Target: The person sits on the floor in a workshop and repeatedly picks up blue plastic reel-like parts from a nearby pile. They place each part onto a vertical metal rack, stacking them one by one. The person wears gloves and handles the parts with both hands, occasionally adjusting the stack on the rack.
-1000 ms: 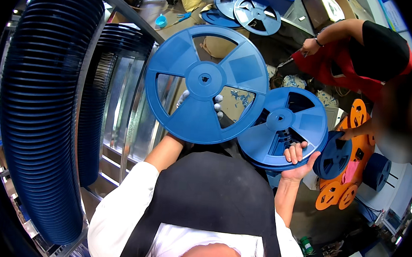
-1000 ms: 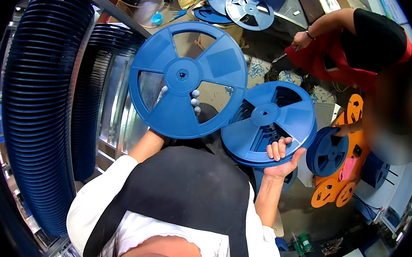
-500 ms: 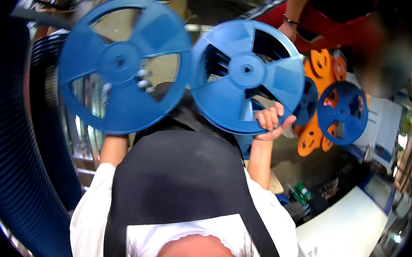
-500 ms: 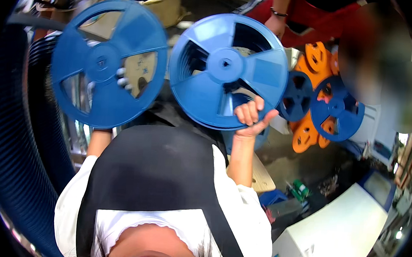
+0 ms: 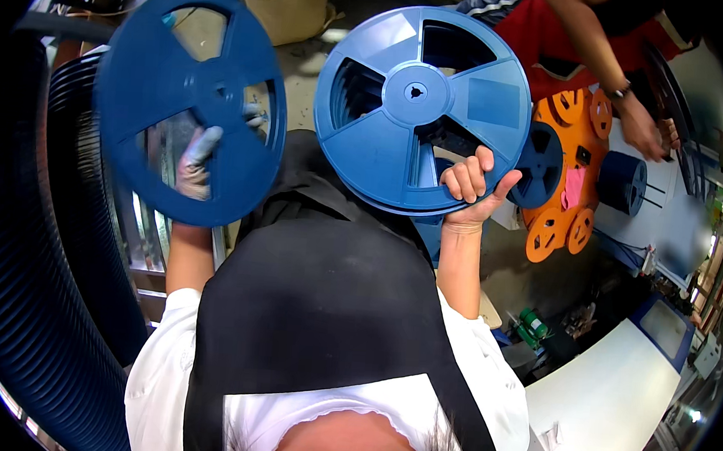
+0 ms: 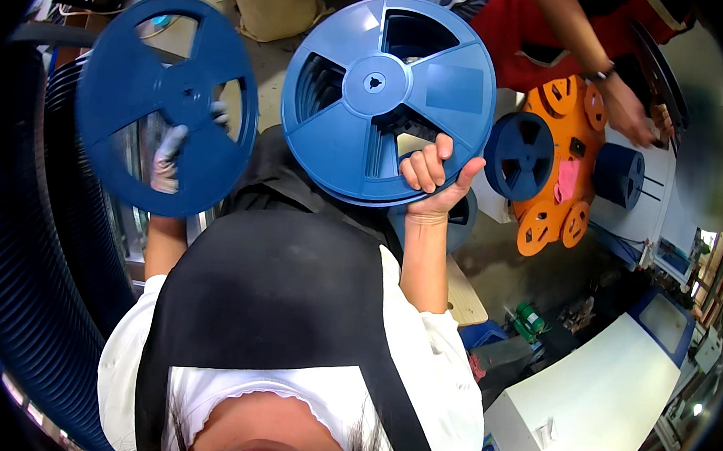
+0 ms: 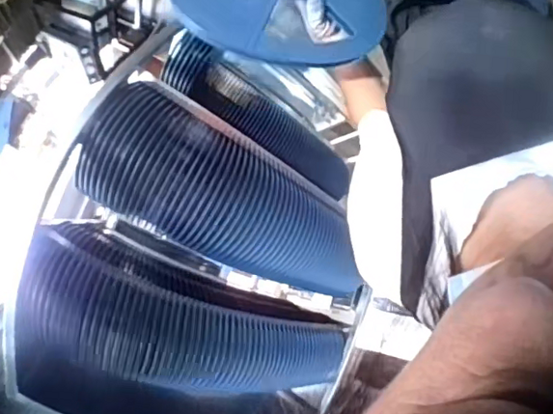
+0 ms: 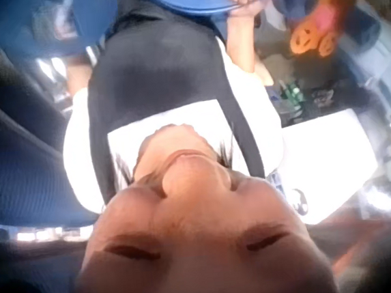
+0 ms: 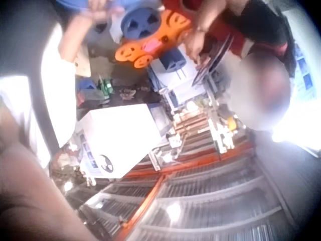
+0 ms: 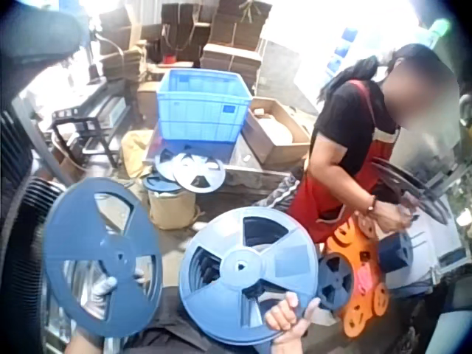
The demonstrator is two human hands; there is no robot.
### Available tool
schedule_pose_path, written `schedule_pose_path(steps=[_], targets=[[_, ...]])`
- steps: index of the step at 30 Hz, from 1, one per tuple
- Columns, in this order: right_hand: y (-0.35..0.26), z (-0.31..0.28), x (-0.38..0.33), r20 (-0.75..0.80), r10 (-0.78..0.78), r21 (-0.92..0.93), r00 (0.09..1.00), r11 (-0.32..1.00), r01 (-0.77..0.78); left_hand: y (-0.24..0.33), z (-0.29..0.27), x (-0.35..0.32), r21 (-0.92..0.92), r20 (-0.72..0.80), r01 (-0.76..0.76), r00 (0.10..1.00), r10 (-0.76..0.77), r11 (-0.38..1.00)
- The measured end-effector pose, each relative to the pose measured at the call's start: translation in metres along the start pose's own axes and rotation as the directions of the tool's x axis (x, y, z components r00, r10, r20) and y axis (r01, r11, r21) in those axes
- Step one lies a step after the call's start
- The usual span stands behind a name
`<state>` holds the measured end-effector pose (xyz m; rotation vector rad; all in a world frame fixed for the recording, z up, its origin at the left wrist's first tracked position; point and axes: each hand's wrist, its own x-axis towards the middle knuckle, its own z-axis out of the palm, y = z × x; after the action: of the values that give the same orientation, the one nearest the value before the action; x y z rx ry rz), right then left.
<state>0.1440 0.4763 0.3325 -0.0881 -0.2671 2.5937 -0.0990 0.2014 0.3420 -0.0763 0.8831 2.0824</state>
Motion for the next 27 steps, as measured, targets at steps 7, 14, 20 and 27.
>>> schedule_pose_path(steps=[7,14,20,27], targets=[[0.074,0.058,0.029,-0.242,0.207,-0.448,0.948,0.843,-0.299,-0.076,0.019,0.059,0.61,0.147,0.073,0.968,-0.203,0.789],[0.116,0.09,0.029,-0.367,0.182,-0.772,0.912,0.488,-0.408,-0.074,0.026,0.042,-0.151,0.326,0.515,0.832,-0.45,0.844],[0.089,0.082,0.022,-0.443,-0.149,-0.774,0.884,0.561,-0.294,-0.033,-0.003,0.025,-0.131,0.215,0.255,0.951,-0.224,0.958],[0.051,0.057,0.021,-0.502,-0.311,-0.702,0.807,0.692,-0.169,-0.041,-0.012,0.015,-0.442,0.372,0.259,0.924,-0.088,0.859]])
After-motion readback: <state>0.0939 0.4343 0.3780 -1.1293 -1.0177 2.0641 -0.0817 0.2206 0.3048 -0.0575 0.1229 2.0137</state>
